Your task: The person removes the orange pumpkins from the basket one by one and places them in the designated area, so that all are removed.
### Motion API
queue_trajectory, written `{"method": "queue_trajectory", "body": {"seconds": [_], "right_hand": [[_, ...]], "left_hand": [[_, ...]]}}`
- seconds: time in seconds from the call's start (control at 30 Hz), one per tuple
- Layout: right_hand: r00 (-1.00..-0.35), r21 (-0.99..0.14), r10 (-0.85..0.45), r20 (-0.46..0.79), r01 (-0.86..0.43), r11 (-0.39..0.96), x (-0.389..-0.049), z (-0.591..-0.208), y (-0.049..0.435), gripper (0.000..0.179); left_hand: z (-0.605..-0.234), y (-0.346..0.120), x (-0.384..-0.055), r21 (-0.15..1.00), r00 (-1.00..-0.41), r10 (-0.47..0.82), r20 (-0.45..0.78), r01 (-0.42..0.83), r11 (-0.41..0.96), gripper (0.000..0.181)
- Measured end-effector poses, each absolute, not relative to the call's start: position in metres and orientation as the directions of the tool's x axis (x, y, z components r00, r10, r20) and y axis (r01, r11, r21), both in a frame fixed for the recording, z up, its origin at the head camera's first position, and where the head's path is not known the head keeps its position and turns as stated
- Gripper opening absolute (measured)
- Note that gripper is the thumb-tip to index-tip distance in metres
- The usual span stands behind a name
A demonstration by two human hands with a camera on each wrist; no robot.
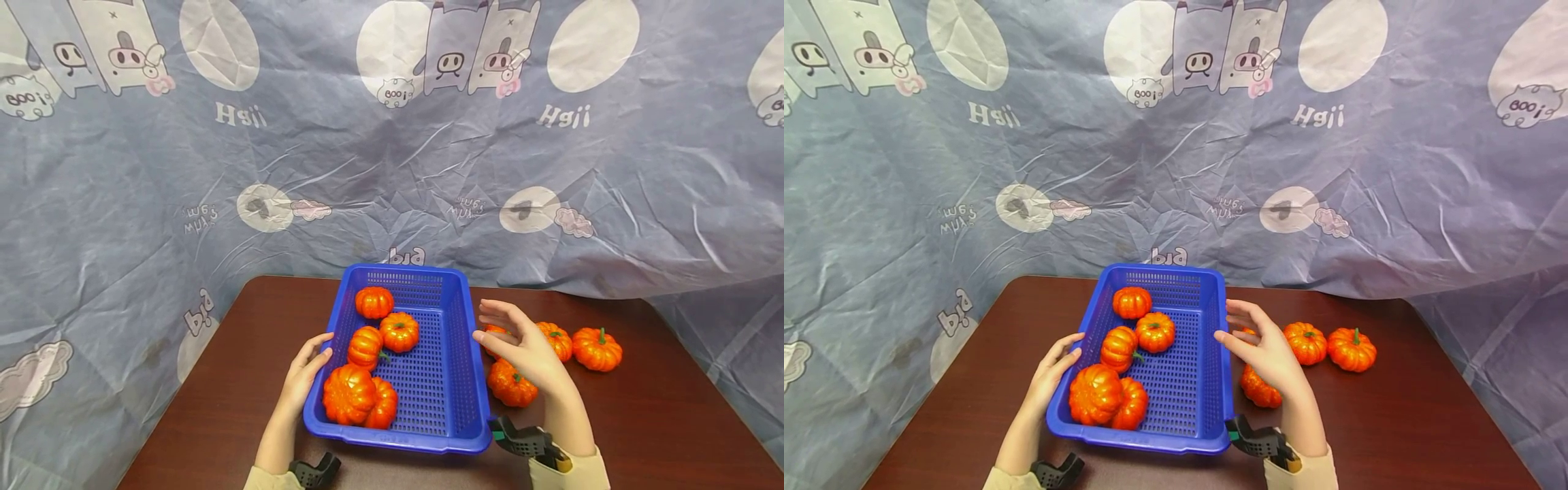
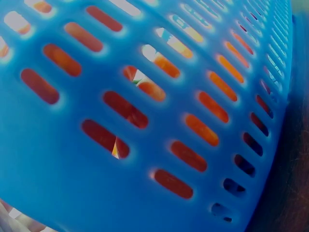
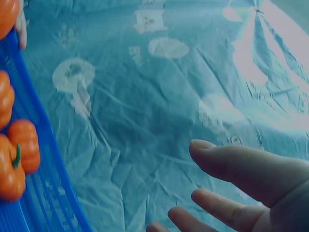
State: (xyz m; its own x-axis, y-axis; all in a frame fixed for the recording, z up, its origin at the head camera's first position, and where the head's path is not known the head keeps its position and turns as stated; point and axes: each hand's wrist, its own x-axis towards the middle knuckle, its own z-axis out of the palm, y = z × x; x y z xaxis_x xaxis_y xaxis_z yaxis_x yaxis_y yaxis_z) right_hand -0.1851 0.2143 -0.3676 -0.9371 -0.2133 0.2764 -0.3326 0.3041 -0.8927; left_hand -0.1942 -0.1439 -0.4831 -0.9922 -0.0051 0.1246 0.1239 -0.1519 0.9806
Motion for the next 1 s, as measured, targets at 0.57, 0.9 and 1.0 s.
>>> {"method": "queue_trajectory", "body": {"seconds": [0.57,0.9,1.0], "right_hand": [[-0.949,-0.948,-0.242,0.203,-0.252,0.194,-0.179,-0.363,0.151,0.049],[-0.958,-0.964,-0.256,0.132,-0.184,0.190,-0.174,-0.378,0.116,0.046],[-0.960,-0.966,-0.256,0.115,-0.168,0.195,-0.172,-0.383,0.109,0.045]], "left_hand": [[-0.484,-0.144,-0.195,0.979,-0.993,-0.007,0.117,0.117,-0.167,0.036],[-0.483,-0.144,-0.194,0.981,-0.994,-0.015,0.104,0.105,-0.162,0.037],[-0.482,-0.144,-0.194,0.983,-0.995,-0.019,0.095,0.097,-0.159,0.037]]}}
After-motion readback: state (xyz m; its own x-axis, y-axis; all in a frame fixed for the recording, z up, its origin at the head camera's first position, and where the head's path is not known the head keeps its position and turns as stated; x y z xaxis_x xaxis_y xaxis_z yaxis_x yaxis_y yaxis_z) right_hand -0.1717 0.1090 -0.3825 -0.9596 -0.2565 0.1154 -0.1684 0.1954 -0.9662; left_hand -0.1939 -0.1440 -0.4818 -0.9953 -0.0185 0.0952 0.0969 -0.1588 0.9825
